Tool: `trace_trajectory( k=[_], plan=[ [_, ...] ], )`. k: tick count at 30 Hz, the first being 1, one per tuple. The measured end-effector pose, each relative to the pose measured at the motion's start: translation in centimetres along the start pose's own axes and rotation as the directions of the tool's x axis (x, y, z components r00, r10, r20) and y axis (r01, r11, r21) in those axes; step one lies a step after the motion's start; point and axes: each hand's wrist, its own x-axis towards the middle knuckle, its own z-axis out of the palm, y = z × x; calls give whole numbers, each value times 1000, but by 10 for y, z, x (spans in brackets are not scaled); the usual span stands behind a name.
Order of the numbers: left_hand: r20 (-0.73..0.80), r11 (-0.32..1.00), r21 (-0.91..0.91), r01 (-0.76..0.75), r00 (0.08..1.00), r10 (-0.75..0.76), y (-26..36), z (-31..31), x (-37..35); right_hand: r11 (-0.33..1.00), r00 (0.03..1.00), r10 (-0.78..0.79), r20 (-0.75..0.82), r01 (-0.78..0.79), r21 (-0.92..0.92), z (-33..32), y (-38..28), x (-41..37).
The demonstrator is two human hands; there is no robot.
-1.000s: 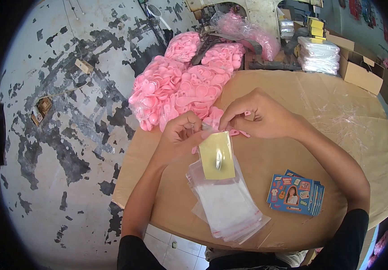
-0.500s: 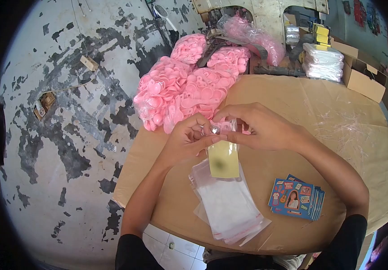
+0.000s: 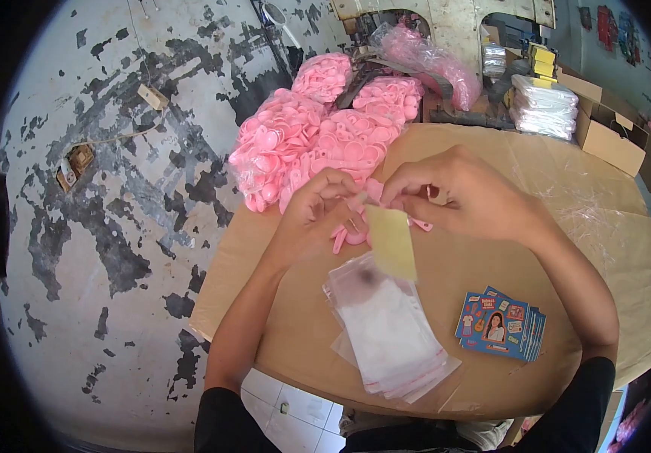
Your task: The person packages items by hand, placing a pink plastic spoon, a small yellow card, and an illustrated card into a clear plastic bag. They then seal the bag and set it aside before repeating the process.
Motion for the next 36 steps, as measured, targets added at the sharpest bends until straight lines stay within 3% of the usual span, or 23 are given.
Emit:
trace_trajectory(
  k=[2, 5, 8, 9, 12, 14, 15, 16, 17, 18, 19, 20, 23, 26, 28, 29, 31, 32, 34, 35, 36],
  plan=[
    [-34, 999, -17, 51, 998, -52, 5, -4, -1, 1000, 998, 21, -59, -22, -16, -5, -12, -3],
    [-35, 999, -49, -10, 999, 8, 0, -6, 1, 998, 981, 63, -181, -65, -5, -14, -32, -20],
    [-76, 989, 89, -121, 989, 128, -9, -7, 4, 985, 956, 149, -251, -167, -50, -28, -56, -57],
    [-67, 979, 201, -15, 997, 29, 2, -11, 1, 976, 947, 182, -266, -207, -71, -32, -65, -74],
    [54, 956, 225, 190, 977, -206, 13, -11, -1, 917, 884, 290, -367, -366, -157, -40, -86, -146],
    [163, 896, 432, 101, 969, -188, 11, -8, -5, 787, 650, 496, -576, -617, -20, -37, -93, -239],
    [214, 850, 525, 44, 960, -182, 10, -6, -7, 774, 576, 391, -718, -627, -82, -30, -94, -291],
    [238, 779, 627, 6, 950, -200, 10, -2, -9, 603, 466, 345, -815, -775, -188, -31, -105, -346],
    [259, 696, 718, -36, 941, -218, 11, 2, -10, 543, 261, 270, -927, -836, -77, -22, -116, -390],
    [277, 601, 795, -81, 930, -240, 11, 6, -11, 550, 156, 203, -967, -835, -19, -9, -128, -427],
    [270, 611, 788, -79, 935, -228, 11, 10, -11, 483, 147, 125, -981, -873, -69, 6, -141, -471],
    [259, 620, 781, -71, 941, -218, 11, 13, -13, 607, -115, 7, -993, -789, 96, 32, -142, -508],
    [237, 669, 741, -48, 952, -195, 3, 10, -14, 532, -459, -72, -886, -769, 355, 104, -152, -598],
    [275, 729, 684, -41, 939, -205, -7, 5, -12, 59, -530, 179, -829, -835, 547, 192, -149, -793],
    [289, 758, 651, -43, 937, -196, -14, 7, -12, -317, -641, 339, -689, -767, 558, 223, -151, -820],
    [276, 765, 643, -42, 944, -180, -17, 9, -15, -403, -649, 385, -657, -758, 513, 226, -149, -823],
    [237, 749, 662, -29, 956, -173, -17, 7, -17, -400, -529, 433, -730, -838, 370, 200, -141, -830],
    [233, 729, 684, -22, 954, -189, -16, 8, -18, -319, -384, 423, -821, -911, 262, 173, -137, -831],
    [226, 707, 707, -18, 953, -202, -17, 12, -21, -94, 9, 246, -969, -995, -33, 98, -132, -814],
    [215, 699, 715, -24, 958, -188, -19, 13, -22, -248, 167, 53, -985, -953, -175, 48, -144, -686],
    [207, 694, 720, -31, 963, -172, -20, 15, -23, 62, 86, 83, -993, -995, -81, 3, -149, -639]
  ],
)
